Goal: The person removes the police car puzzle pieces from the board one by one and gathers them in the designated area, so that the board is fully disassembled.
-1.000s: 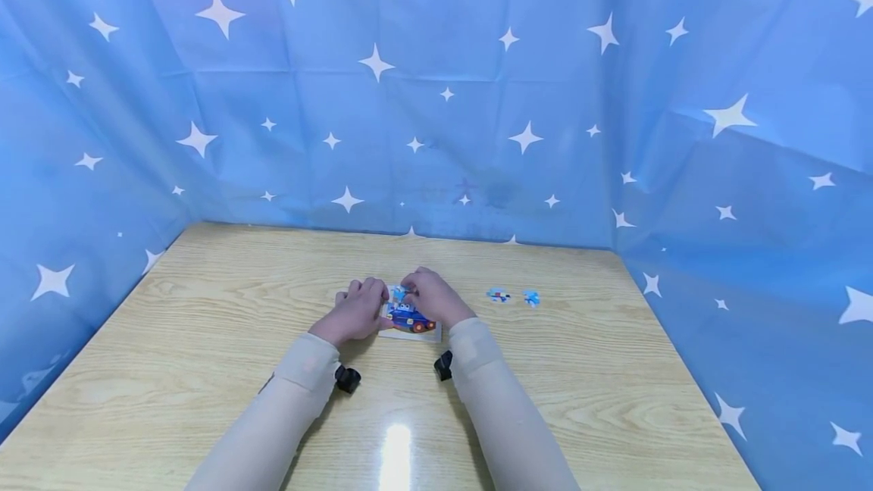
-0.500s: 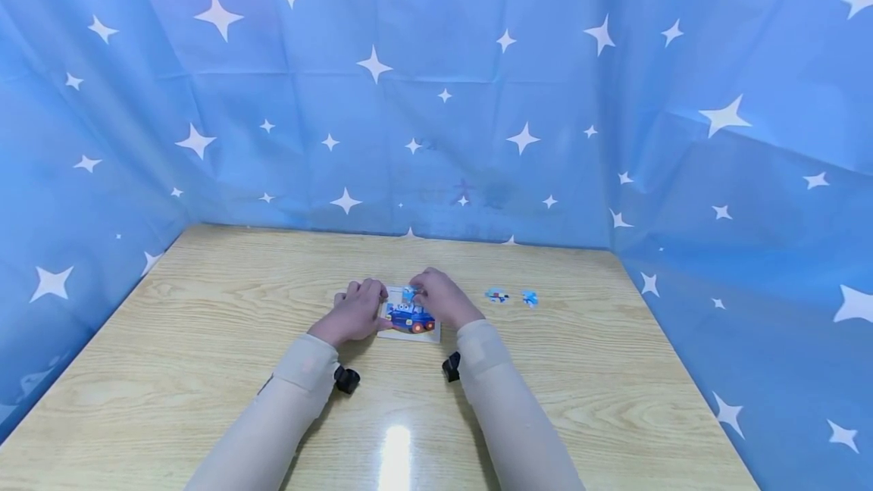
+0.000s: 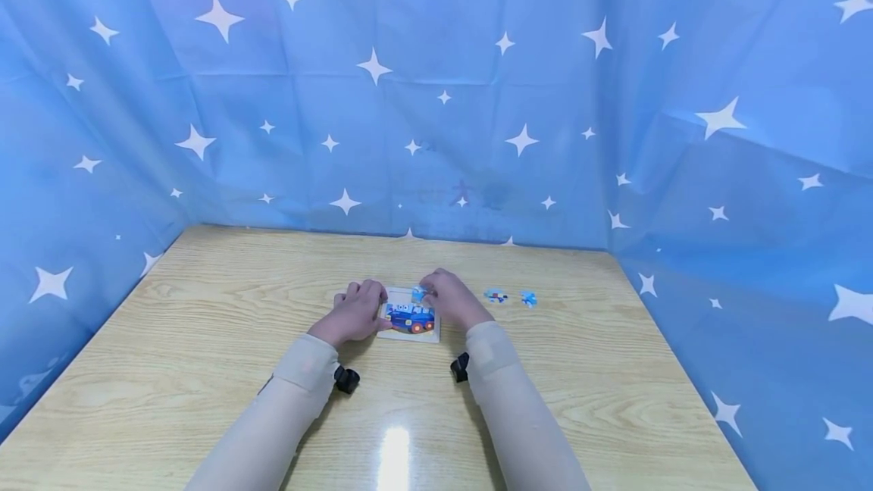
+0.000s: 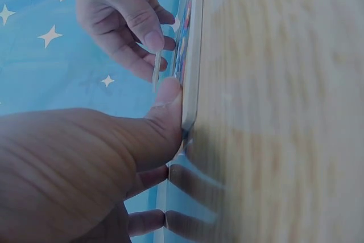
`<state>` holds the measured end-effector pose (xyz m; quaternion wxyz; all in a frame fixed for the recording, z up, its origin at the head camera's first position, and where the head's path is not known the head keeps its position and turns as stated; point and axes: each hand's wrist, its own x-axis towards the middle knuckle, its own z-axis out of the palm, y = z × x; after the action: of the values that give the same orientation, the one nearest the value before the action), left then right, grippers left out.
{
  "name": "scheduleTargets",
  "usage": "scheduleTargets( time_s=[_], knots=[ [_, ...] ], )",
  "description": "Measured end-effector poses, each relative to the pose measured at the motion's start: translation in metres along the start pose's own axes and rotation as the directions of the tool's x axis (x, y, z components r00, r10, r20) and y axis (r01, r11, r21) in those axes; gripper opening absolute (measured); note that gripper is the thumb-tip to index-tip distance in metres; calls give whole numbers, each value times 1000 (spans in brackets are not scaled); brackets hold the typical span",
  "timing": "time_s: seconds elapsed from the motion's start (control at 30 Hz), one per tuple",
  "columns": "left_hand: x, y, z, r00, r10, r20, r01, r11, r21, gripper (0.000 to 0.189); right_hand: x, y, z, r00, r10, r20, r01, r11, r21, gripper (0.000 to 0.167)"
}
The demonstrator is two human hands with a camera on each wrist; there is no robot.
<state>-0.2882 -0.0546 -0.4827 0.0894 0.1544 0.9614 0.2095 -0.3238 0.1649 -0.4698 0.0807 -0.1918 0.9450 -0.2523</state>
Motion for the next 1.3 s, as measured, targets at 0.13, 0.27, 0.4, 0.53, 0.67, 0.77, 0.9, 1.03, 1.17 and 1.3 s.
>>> scheduleTargets(
  time_s=[0.13, 0.27, 0.4, 0.53, 0.67, 0.77, 0.9, 1.03, 1.17, 1.3],
  knots=[
    [-1, 0, 2, 1000, 8, 3, -8, 1000, -5, 40, -2, 8, 1, 1000, -6, -10, 6, 1000, -8, 29],
    [-3, 1, 3, 1000, 8, 11, -8, 1000, -18, 39, -5, 14, 2, 1000, 5, -18, -5, 1000, 0, 29],
    [-5, 2, 1, 1000, 2, 16, -1, 1000, -17, 39, -7, 17, -1, 999, 30, -30, -29, 999, 30, 29],
    [-5, 1, 1, 1000, 1, 17, -1, 1000, -15, 38, -9, 20, -6, 998, 45, -37, -44, 998, 42, 29],
    [-4, 0, 2, 1000, 2, 12, -2, 1000, -18, 39, -12, 23, -10, 997, 60, -38, -58, 997, 51, 29],
    [-4, 0, 2, 1000, 6, 9, -6, 1000, -20, 39, -15, 27, -13, 996, 75, -47, -72, 996, 58, 29],
    [-3, 0, 1, 1000, 9, 5, -9, 1000, -10, 39, -19, 33, -18, 994, 90, -67, -86, 994, 66, 28],
    [-2, 0, 2, 1000, 8, 5, -8, 1000, 1, 38, -21, 39, -21, 993, 97, -65, -92, 993, 69, 27],
    [-1, -1, 2, 1000, 12, 3, -12, 1000, 5, 39, -24, 45, -23, 992, 109, -66, -104, 992, 64, 28],
    [-1, -1, 1, 1000, 13, -1, -13, 1000, 8, 39, -25, 49, -24, 991, 113, -74, -109, 993, 53, 29]
  ],
)
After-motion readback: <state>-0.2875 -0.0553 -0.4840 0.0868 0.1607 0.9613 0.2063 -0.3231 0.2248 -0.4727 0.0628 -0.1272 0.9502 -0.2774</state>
